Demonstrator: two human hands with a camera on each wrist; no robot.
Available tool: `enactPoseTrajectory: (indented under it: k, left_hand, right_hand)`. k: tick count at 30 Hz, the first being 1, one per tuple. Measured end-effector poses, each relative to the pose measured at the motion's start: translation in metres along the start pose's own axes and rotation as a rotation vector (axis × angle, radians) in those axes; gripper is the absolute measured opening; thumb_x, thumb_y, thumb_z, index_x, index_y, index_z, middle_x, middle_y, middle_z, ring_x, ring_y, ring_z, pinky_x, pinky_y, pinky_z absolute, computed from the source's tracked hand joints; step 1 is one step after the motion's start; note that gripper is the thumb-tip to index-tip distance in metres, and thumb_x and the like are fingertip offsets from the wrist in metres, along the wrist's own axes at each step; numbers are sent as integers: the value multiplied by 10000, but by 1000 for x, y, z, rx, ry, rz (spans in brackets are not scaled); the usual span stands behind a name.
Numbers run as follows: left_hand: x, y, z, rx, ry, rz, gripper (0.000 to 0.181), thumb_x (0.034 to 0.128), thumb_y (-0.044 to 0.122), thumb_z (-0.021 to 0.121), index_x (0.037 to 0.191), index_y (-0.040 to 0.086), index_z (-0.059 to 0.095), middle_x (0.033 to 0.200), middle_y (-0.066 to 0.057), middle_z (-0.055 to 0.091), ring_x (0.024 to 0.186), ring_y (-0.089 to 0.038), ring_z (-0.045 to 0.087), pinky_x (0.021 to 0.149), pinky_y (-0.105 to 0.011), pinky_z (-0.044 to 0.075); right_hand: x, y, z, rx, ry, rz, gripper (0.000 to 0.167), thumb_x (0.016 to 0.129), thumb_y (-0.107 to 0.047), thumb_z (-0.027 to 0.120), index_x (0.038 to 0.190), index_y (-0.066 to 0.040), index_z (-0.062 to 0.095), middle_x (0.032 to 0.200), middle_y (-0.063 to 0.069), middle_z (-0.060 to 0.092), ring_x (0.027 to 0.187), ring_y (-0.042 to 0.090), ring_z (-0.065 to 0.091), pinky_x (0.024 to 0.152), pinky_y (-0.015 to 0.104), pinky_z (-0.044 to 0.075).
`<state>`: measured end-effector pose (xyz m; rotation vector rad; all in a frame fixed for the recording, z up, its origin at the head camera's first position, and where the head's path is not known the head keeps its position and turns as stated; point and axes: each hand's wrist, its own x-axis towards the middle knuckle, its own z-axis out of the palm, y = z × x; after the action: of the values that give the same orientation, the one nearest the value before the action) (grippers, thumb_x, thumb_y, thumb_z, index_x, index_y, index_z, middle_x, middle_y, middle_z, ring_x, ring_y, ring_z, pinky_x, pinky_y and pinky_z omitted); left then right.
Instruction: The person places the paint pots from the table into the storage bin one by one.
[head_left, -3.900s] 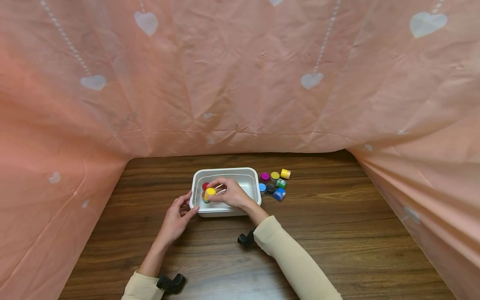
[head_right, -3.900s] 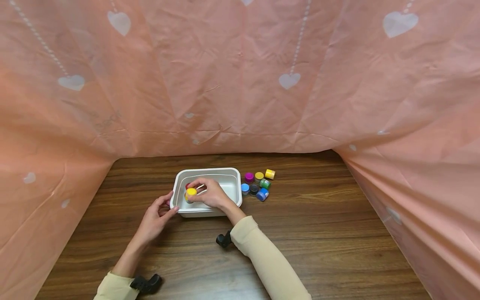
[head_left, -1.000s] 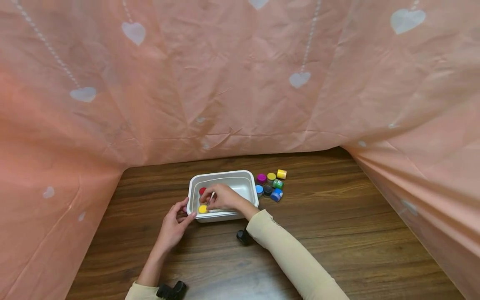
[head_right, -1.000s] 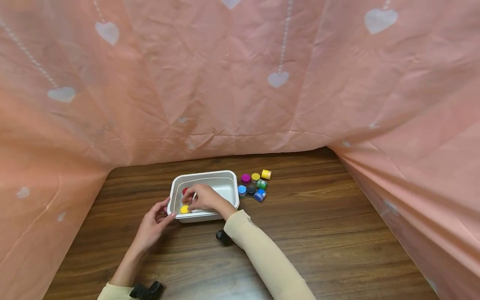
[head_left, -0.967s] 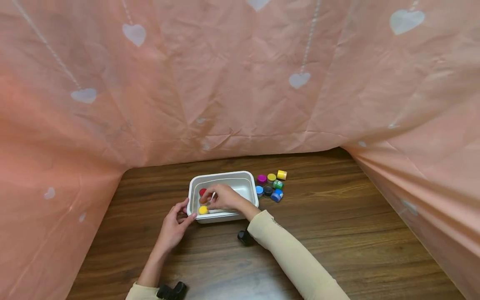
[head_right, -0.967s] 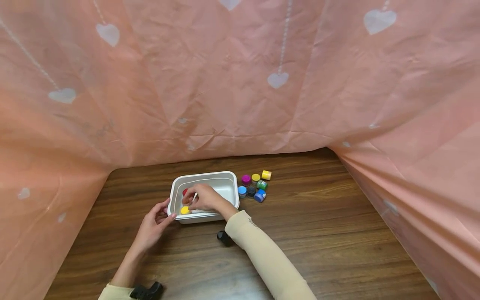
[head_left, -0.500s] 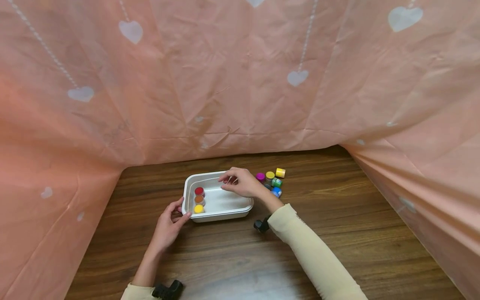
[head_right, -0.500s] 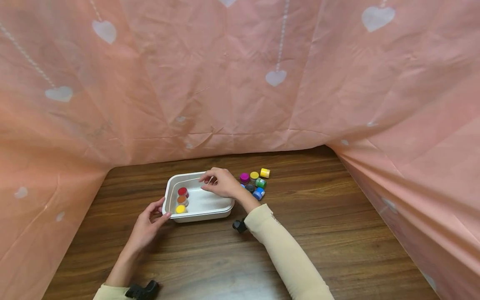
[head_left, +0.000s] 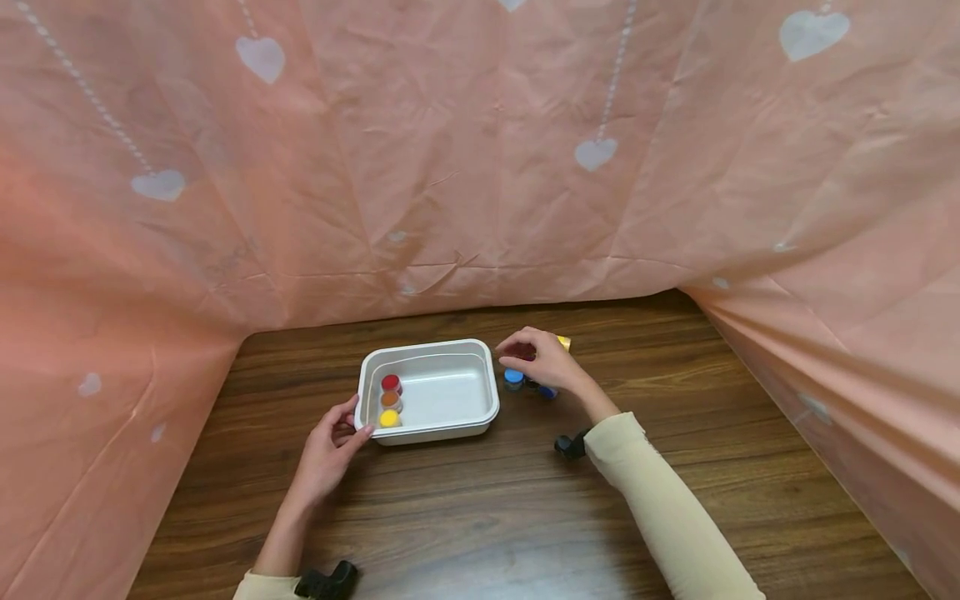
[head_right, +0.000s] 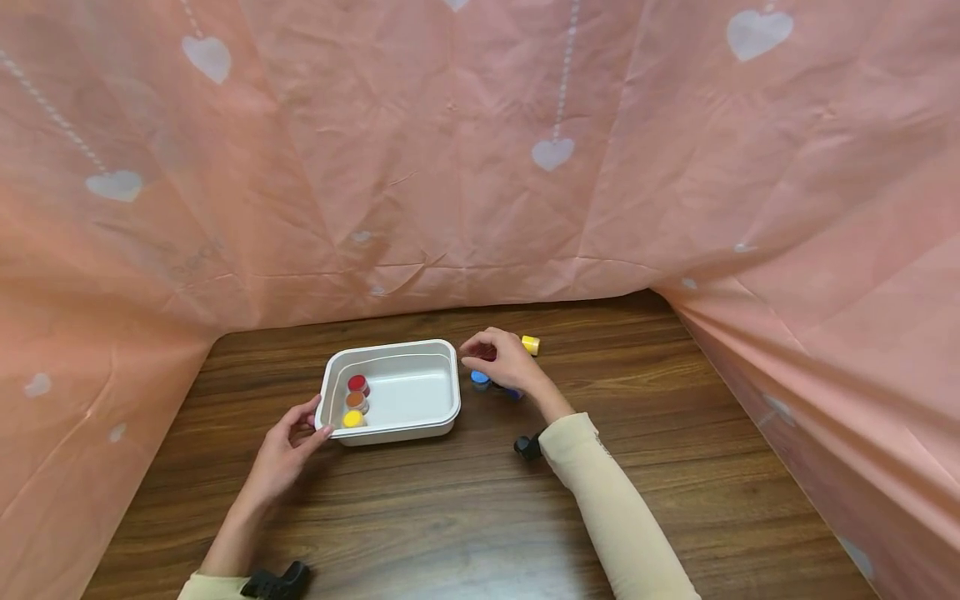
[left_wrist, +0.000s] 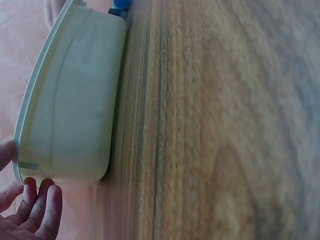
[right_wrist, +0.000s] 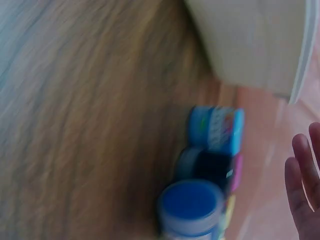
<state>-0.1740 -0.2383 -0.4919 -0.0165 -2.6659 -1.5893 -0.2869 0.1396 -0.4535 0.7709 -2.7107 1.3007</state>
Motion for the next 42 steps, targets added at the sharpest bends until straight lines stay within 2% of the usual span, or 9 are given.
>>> enactPoseTrajectory:
  k: [5,10,18,27,33,38,42]
  left_hand:
    - [-1,0,-2,-3,-24,-20,631,995,169,711,1548,25,443,1216,-189,557,1137,-274,560,982,-295,572]
    - [0,-3,-3,-9,-32,-37,640,1001,187,703,1558,31,429,1246,-188,547,1161,-277,557,993,-311,570]
    - [0,-4,-1,-13,-22,-55,638,999,197,709,1562,70,437,1240,-165,546,1152,-264,552,985,-278,568]
    - [-2,-2,-1,-24,-12,-39,638,992,170,715,1556,48,443,1232,-167,537,1148,-262,551,974,-261,570]
    - [-3,0,-1,-35,-19,-31,643,998,188,709,1560,42,434,1259,-181,535,1178,-276,538,991,-272,563]
    - [-4,-2,-1,-27,-21,-41,656,991,181,717,1562,33,428,1261,-182,530,1180,-277,527,973,-237,561]
    - [-4,-2,0,-28,-21,-41,654,994,179,713,1564,39,426,1269,-182,529,1188,-279,528,985,-262,564]
  right_hand:
    - [-8,15,-1,-12,-14,46,247,935,-121,772,1158,-16,745,1103,145,704,1032,309,659,962,497,542]
    - [-11,26,3,-30,-31,75,277,922,-119,787,1175,-14,740,1135,148,686,1076,324,647,1017,518,514]
    - [-10,35,10,-25,-49,89,275,889,-106,821,1144,-25,757,1100,138,658,1031,313,647,961,507,537]
    - [-5,41,19,-139,-73,83,264,875,-102,833,1127,-57,771,1067,118,666,986,256,617,921,427,529]
    - [-2,42,22,-166,-70,89,276,869,-113,837,1130,-53,773,1060,120,677,982,261,621,914,433,531]
    - [-2,45,25,-195,-78,52,284,856,-107,837,1122,-33,773,1076,130,700,972,257,624,890,412,536]
    - [-3,48,25,-210,-75,32,287,848,-96,841,1116,-23,771,1063,130,705,958,253,621,876,401,534]
